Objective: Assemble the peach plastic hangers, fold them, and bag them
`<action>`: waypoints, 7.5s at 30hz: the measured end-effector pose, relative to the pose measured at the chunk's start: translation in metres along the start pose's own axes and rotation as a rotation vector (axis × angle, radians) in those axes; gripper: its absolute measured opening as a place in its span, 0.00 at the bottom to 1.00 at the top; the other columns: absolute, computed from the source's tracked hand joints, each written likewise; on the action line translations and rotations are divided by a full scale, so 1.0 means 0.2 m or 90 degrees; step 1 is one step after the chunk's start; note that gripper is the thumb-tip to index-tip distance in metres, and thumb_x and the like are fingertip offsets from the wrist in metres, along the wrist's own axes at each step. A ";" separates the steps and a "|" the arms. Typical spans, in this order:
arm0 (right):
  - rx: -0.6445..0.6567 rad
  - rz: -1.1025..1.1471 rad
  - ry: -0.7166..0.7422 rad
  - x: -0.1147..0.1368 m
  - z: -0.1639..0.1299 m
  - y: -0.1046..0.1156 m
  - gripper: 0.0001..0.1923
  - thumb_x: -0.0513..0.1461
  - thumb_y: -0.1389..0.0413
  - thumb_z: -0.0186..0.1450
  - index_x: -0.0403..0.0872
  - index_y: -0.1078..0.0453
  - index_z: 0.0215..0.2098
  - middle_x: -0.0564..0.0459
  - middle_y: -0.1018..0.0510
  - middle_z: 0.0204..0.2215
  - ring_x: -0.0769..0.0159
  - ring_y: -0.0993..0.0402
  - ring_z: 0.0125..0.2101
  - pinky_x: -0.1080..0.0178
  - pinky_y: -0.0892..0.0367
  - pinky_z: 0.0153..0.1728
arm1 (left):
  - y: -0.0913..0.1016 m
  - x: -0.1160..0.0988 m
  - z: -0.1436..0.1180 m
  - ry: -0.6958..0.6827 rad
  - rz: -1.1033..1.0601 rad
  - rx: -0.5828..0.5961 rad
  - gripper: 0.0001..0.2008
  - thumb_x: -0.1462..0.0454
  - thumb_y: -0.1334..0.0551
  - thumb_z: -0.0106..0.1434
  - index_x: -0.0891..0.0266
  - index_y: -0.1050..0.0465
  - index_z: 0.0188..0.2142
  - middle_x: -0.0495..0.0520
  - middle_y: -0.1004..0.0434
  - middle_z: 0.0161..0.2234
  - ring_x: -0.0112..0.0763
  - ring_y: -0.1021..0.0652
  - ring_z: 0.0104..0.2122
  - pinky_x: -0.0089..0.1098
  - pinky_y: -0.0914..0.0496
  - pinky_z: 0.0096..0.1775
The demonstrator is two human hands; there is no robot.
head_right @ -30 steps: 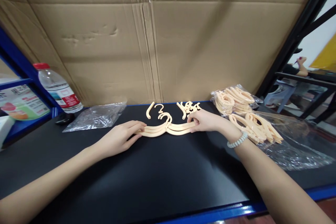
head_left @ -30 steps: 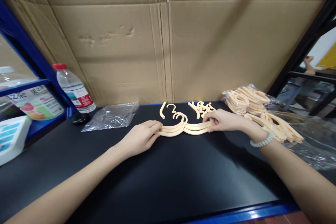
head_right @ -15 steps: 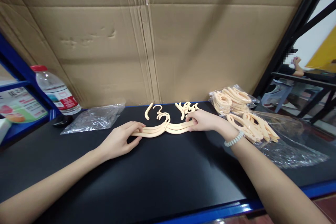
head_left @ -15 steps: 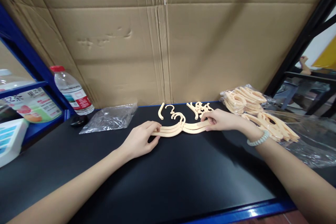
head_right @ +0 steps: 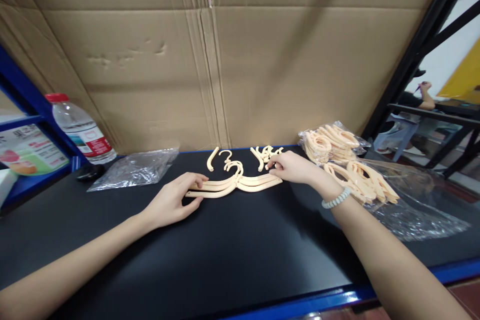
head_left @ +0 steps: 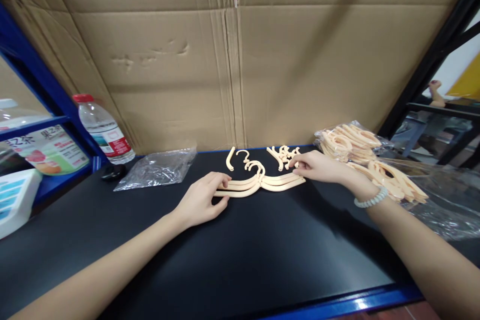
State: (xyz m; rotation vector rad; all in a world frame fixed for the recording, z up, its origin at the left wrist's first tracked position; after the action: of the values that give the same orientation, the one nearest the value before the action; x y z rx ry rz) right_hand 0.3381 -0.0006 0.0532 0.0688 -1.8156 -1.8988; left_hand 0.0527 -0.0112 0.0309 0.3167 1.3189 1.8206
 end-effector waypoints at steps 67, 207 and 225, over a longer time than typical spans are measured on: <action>-0.038 0.004 -0.238 0.31 0.64 -0.08 0.12 0.42 0.39 0.57 0.41 0.24 0.35 0.40 0.21 0.39 0.52 0.27 0.44 0.61 0.35 0.39 | -0.04 0.30 0.47 0.453 0.136 0.129 0.15 0.59 0.41 0.66 0.64 0.32 0.49 0.57 0.29 0.47 0.37 0.25 0.43 0.42 0.28 0.43; -0.075 1.085 -0.131 0.43 -0.11 -0.33 0.10 0.39 0.36 0.56 0.45 0.29 0.34 0.53 0.25 0.31 0.74 0.33 0.27 0.68 0.36 0.31 | -0.14 -0.25 -0.07 0.359 -0.900 -0.143 0.17 0.68 0.30 0.53 0.63 0.37 0.37 0.51 0.23 0.33 0.28 0.24 0.34 0.32 0.30 0.41; -0.079 0.866 -0.035 0.48 -0.10 -0.32 0.09 0.40 0.36 0.55 0.46 0.27 0.34 0.53 0.23 0.32 0.67 0.28 0.33 0.63 0.34 0.35 | -0.15 -0.26 -0.06 0.311 -0.815 -0.100 0.14 0.68 0.32 0.54 0.61 0.36 0.37 0.50 0.24 0.33 0.29 0.24 0.36 0.32 0.30 0.43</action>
State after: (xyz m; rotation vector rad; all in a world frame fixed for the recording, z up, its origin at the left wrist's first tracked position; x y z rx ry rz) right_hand 0.2403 -0.0576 0.0190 -0.9951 -1.1503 -0.9689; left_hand 0.0924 -0.0555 0.0138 -0.9289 1.1913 0.8604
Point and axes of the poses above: each hand's wrist, its own z-axis towards the middle knuckle, its own y-axis out of the back of the hand, x = y × z, the point moved 5 cm from there along z, towards the middle knuckle
